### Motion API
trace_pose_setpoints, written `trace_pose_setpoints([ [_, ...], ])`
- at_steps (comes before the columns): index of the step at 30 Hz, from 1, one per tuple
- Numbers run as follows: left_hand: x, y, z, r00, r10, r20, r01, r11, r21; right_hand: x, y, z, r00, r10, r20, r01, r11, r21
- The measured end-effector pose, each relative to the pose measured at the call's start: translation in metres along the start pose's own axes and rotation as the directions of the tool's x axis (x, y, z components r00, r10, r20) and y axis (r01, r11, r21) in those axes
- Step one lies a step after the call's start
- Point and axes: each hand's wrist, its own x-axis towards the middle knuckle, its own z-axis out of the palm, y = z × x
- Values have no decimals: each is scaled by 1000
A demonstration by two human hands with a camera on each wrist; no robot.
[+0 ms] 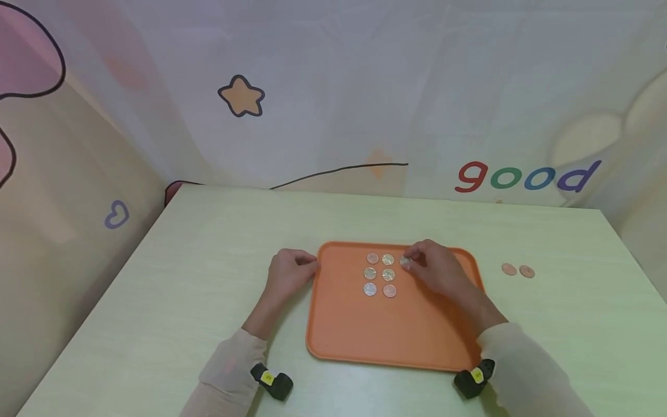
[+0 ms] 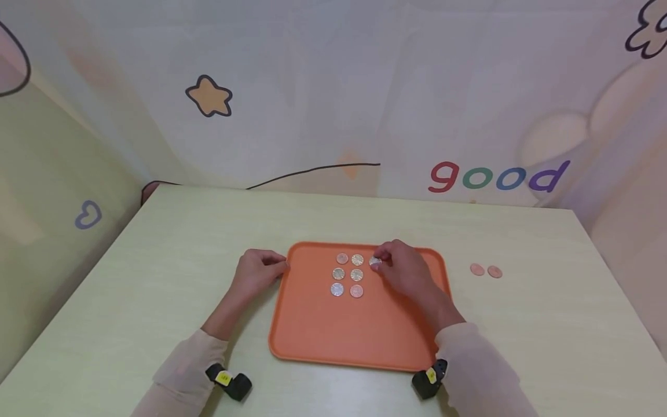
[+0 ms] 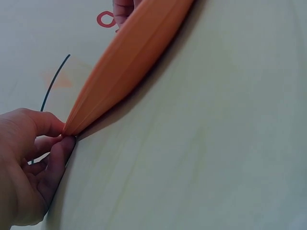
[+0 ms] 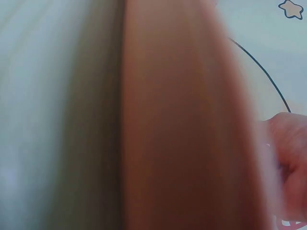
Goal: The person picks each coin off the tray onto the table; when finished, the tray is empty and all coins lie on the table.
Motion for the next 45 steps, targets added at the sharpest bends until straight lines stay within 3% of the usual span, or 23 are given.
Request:
trace_pose_setpoints([
  [7,-1,-1,0,999,32,13,-32,999,-28,-3,-2,-2,1000,-6,29,6,1000,-7],
  [15,-2,0,0,998,61,10,-60,998,-32,-6,1,-3,997,-74,19,74,997,-19],
  [24,-2,-1,3,997,80,-23,-81,996,-31,-7,6,-2,996,-85,2,84,995,55],
  [39,0,0,4,998,60,-15,-60,998,-10,-3,11,-8,999,-15,52,3,975,222],
  [45,0,0,4,997,70,-16,-70,997,-19,-5,15,-16,993,87,79,-108,938,329],
])
